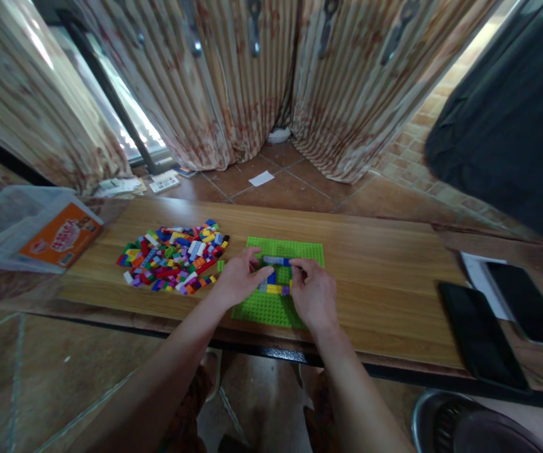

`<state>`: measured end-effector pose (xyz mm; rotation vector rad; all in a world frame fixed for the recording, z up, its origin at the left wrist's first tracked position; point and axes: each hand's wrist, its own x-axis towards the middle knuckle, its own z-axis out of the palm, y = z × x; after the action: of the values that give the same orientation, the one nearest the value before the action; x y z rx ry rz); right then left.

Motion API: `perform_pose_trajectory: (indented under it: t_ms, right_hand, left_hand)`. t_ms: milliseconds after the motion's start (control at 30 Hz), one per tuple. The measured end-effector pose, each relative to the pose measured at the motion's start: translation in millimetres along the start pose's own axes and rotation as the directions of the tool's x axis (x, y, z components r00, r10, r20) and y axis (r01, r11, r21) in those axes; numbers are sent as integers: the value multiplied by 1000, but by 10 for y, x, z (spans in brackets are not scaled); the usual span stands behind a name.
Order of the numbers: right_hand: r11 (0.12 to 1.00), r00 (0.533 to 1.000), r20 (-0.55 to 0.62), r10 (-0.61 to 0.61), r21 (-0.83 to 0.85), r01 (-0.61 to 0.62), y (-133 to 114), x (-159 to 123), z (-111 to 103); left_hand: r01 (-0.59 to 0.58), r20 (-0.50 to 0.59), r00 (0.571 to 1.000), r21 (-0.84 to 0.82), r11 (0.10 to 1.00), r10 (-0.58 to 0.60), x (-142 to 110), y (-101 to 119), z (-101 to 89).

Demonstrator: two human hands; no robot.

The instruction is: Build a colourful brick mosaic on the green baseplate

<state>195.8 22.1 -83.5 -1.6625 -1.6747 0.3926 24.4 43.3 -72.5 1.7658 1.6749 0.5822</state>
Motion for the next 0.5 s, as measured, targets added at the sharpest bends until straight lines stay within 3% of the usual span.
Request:
perform_pose_trajectory:
  t_ms: [133,500]
  right_hand:
    - [1000,1000,-3,14,13,-14,-4,7,-7]
    - [1000,999,30,28,-6,-27,40,-18,2]
  left_hand:
    - [-7,32,999,-26,1000,8,-6,6,-37]
    - [28,-15,1000,67,997,-27,-25,70,38]
